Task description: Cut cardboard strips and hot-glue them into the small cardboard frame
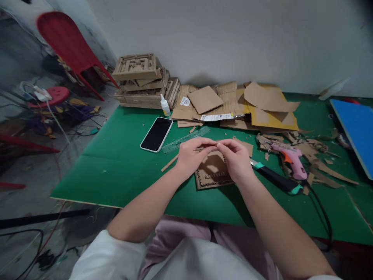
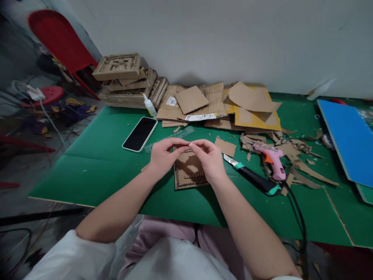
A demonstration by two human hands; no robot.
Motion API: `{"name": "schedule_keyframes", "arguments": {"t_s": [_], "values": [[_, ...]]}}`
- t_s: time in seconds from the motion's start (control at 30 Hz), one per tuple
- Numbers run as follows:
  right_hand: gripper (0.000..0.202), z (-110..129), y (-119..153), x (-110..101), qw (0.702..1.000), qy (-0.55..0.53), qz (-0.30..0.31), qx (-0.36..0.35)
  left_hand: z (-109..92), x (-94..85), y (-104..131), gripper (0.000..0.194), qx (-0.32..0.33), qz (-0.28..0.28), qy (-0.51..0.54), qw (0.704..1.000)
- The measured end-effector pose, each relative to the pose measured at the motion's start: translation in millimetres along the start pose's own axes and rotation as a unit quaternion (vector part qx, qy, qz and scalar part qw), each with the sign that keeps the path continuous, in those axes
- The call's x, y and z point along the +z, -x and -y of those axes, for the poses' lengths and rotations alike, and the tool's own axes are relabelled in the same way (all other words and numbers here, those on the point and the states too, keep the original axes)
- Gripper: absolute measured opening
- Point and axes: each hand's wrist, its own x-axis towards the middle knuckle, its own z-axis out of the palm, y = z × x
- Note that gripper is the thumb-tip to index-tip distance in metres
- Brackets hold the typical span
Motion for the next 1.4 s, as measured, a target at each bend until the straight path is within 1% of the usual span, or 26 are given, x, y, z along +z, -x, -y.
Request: {"name": "schedule_keyframes", "arguments": {"t_s": [0.13, 0.23, 0.3, 0.43, 0.5, 0.57, 0.6, 0.67, 0.73, 0.77, 0.83, 0.9, 0.97, 1.07, 1.17, 1.27, 1.4], "values": [[0.010, -3, 0, -2, 0.999, -0.038, 0.001, 0.025, 1, -0.1, -1, 0.003, 0.078, -0.007, -0.050, 0.996], [0.010, -3, 0, -3, 0.999, -0.031, 0.003, 0.023, 1, 1.4, 0, 0.004, 0.105, -0.009, -0.049, 0.993], [0.011, -3, 0, -3, 1.000, -0.020, 0.007, 0.017, 0, 2.2, 0, 0.003, 0.095, -0.004, -0.039, 0.995], [0.014, -2, 1, -5, 0.999, 0.045, 0.007, -0.008, 1, 3.1, 0, 0.003, 0.027, 0.006, 0.021, 0.999], [0.013, -1, 2, -6, 0.995, 0.095, 0.009, -0.037, 3, 3.7, 0, 0.004, -0.001, 0.005, 0.048, 0.999], [0.010, 2, 4, -7, 0.983, 0.159, 0.002, -0.091, 4, 4.7, 0, 0.004, -0.025, 0.004, 0.064, 0.998], [0.009, 3, 4, -7, 0.972, 0.198, -0.006, -0.127, 4, 5.3, 1, 0.004, -0.039, 0.004, 0.074, 0.996], [0.007, 6, 5, -8, 0.941, 0.272, -0.020, -0.203, 4, 6.6, 2, 0.005, -0.068, 0.009, 0.099, 0.993], [0.006, 9, 6, -9, 0.910, 0.319, -0.023, -0.262, 3, 7.6, 3, 0.006, -0.088, 0.017, 0.117, 0.989], [0.006, 9, 6, -10, 0.900, 0.331, -0.020, -0.282, 3, 7.8, 3, 0.006, -0.091, 0.019, 0.119, 0.988], [0.006, 9, 5, -10, 0.891, 0.341, -0.013, -0.300, 2, 7.5, 4, 0.006, -0.090, 0.021, 0.112, 0.989], [0.006, 9, 6, -10, 0.894, 0.342, -0.008, -0.290, 1, 6.5, 4, 0.008, -0.085, 0.025, 0.099, 0.991], [0.007, 9, 6, -9, 0.908, 0.331, -0.006, -0.258, 2, 5.4, 4, 0.009, -0.074, 0.030, 0.084, 0.993], [0.008, 7, 7, -8, 0.933, 0.297, -0.003, -0.202, 3, 4.6, 5, 0.011, -0.035, 0.031, 0.043, 0.998], [0.007, 5, 6, -8, 0.950, 0.265, -0.008, -0.165, 4, 5.2, 5, 0.015, 0.008, 0.032, -0.006, 0.999], [0.007, 4, 6, -8, 0.957, 0.249, -0.013, -0.149, 5, 6.1, 6, 0.016, 0.040, 0.024, -0.052, 0.998], [0.007, 5, 7, -7, 0.955, 0.256, -0.018, -0.151, 5, 6.1, 6, 0.014, 0.092, 0.010, -0.101, 0.991]]}}
